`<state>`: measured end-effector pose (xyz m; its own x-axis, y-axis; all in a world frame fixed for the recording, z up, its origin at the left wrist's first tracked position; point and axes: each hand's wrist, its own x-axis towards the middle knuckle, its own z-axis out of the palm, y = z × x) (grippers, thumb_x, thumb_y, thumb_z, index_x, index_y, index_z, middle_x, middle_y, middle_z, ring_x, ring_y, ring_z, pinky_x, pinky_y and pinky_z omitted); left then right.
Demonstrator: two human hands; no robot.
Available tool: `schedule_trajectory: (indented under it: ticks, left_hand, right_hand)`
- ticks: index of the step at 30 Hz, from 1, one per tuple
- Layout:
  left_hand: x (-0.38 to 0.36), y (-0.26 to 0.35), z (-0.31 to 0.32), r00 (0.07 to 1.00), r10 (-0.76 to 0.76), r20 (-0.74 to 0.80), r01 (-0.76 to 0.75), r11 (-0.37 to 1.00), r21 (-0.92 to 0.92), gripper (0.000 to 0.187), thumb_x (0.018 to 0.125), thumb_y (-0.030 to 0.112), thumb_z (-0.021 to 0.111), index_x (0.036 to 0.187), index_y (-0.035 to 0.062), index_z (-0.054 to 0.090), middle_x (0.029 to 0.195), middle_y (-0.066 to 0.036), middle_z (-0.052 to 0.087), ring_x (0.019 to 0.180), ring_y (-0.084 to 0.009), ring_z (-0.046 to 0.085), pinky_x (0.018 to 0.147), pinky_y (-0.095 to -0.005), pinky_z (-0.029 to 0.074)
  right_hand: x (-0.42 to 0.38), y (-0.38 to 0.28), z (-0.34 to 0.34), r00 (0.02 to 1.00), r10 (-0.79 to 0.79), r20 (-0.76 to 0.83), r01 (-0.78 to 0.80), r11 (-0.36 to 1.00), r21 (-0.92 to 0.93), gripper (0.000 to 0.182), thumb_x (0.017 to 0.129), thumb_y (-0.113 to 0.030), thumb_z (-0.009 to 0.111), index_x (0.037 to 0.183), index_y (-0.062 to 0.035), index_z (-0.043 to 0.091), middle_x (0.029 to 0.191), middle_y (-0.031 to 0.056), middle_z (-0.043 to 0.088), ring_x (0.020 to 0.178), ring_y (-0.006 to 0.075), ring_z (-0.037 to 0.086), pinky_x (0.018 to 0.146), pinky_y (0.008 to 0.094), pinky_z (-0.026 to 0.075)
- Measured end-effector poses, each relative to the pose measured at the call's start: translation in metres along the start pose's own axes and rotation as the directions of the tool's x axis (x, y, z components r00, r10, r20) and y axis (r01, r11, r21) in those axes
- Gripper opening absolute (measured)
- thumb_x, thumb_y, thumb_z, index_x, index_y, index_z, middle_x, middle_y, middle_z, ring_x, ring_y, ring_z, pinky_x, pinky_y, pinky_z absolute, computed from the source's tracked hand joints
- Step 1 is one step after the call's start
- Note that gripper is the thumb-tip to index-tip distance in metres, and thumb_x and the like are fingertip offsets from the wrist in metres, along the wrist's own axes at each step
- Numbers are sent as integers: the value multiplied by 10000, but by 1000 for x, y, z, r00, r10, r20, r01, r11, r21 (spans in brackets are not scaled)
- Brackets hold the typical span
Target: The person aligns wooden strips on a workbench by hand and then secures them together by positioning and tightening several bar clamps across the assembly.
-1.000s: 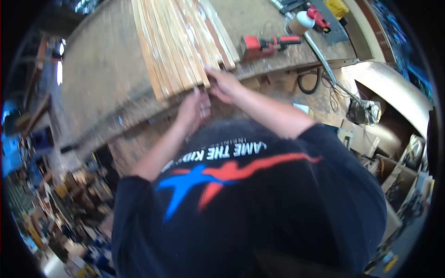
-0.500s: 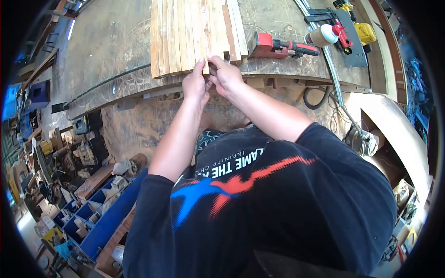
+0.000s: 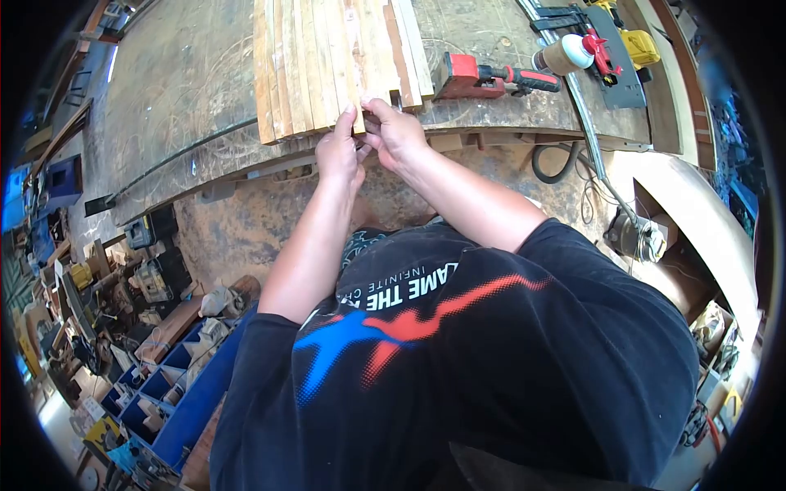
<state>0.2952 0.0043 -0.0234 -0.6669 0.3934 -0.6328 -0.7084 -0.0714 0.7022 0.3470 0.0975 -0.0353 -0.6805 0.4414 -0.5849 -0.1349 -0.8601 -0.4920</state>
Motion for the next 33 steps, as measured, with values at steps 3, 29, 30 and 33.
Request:
schedule_trajectory:
  ticks: [3, 29, 30, 33]
  left_hand:
    - [1, -1, 0, 1000, -1, -14, 0, 1000, -22, 348, 999, 370, 676, 1153, 59, 646, 897, -50, 710, 699, -140, 665, 661, -286, 529]
    - [-1, -6, 0, 998, -52, 39, 53, 998, -23, 335, 1014, 378, 667, 1188, 92, 648, 974, -15, 694, 816, -112, 646, 732, -297, 548]
    - [-1, -3, 1, 998, -51, 41, 52, 998, -24, 332, 1015, 381, 666, 1188, 99, 649, 969, -7, 692, 821, -109, 642, 735, -295, 547]
    - [-6, 0, 5, 999, -52, 8, 53, 998, -22, 322, 1015, 383, 665, 1187, 111, 652, 971, 1, 681, 827, -106, 629, 745, -287, 545]
  right_hand:
    - [-1, 0, 0, 1000, 1, 1, -1, 1000, 21, 242, 918, -98, 732, 1105, 24, 639, 1041, 114, 680, 974, 224, 673, 835, 393, 574]
    - [-11, -18, 1, 996, 87, 8, -88, 995, 41, 220, 918, -88, 746, 1075, 29, 644, 970, 89, 678, 909, 192, 673, 794, 353, 576]
    - [-11, -18, 1, 997, 79, 8, -79, 996, 36, 229, 918, -90, 747, 1081, 29, 639, 972, 89, 677, 909, 192, 672, 802, 350, 573]
    - [-12, -14, 2, 997, 74, 8, -75, 997, 23, 247, 918, -94, 750, 1094, 30, 628, 970, 85, 675, 901, 188, 669, 810, 341, 568]
